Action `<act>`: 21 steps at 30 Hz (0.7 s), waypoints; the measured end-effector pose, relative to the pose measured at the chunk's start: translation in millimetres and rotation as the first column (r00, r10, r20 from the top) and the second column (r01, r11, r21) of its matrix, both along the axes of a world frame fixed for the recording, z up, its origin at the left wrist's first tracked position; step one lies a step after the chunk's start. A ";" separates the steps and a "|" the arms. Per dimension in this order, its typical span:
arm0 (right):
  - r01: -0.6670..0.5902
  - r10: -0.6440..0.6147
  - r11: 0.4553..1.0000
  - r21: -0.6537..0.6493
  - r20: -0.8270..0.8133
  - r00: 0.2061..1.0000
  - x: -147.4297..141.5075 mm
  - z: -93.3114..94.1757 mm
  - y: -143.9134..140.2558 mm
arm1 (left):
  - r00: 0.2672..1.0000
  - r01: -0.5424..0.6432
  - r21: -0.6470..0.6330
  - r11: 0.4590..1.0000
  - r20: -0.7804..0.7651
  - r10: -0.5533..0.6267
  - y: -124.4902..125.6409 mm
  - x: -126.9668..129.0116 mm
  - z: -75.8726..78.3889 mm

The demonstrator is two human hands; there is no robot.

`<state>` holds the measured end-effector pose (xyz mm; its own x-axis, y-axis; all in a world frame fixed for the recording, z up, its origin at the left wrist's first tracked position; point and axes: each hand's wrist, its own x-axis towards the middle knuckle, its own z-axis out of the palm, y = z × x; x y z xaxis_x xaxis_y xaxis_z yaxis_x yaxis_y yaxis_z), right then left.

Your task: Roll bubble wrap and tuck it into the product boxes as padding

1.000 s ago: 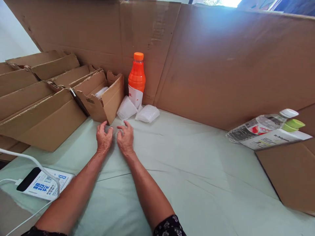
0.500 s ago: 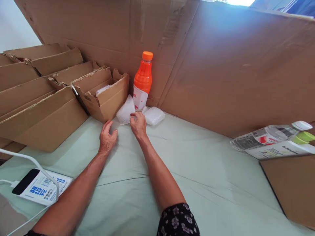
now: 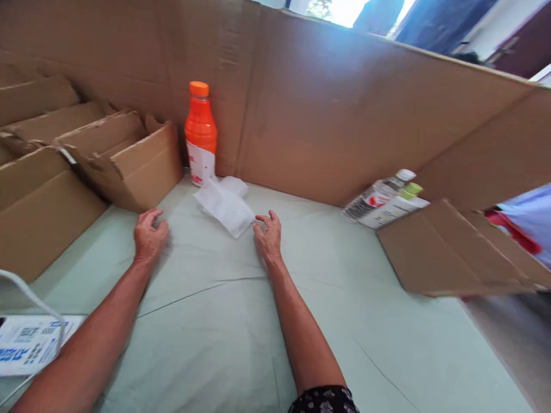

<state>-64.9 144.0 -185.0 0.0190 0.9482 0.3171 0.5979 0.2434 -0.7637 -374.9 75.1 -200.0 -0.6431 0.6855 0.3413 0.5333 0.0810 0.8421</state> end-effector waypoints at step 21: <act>0.711 -0.661 0.685 0.162 0.549 0.512 355.5 161.7 -73.8 | 0.993 0.034 -0.057 0.998 -0.113 -0.040 -10.4 11.4 12.3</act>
<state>290.6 70.2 -23.3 0.5304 0.7342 0.4238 0.8477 -0.4633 -0.2584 -363.5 64.7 -187.7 -0.5759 0.7278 0.3723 0.6293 0.1040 0.7702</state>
